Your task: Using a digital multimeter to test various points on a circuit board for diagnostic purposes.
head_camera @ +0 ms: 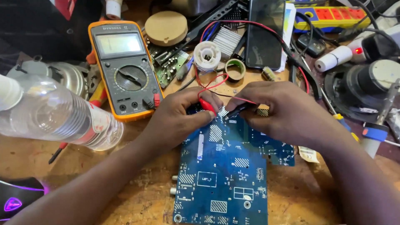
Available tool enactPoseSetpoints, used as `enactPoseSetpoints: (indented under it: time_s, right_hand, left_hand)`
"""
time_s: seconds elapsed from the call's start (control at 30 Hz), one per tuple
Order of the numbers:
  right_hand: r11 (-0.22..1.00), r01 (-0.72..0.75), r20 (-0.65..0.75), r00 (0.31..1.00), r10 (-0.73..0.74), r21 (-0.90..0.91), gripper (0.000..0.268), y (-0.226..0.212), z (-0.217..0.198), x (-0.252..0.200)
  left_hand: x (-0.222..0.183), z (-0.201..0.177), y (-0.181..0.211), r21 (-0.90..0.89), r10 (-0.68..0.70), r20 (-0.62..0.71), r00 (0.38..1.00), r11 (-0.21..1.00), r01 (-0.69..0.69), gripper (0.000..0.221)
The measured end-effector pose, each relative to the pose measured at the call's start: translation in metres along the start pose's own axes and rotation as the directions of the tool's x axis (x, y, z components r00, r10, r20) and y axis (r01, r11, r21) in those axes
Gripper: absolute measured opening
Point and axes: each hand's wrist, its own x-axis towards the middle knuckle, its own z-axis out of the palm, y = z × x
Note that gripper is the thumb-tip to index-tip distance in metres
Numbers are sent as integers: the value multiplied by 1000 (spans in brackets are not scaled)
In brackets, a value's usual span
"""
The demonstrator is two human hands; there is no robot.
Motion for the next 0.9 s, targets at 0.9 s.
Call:
enactPoseSetpoints:
  time_s: [0.9]
  right_hand:
    - [995,-11,37,999,14,-96,35,5,10,0]
  left_hand:
    - [2,2,-5,74,38,-11,999,997,-37,10]
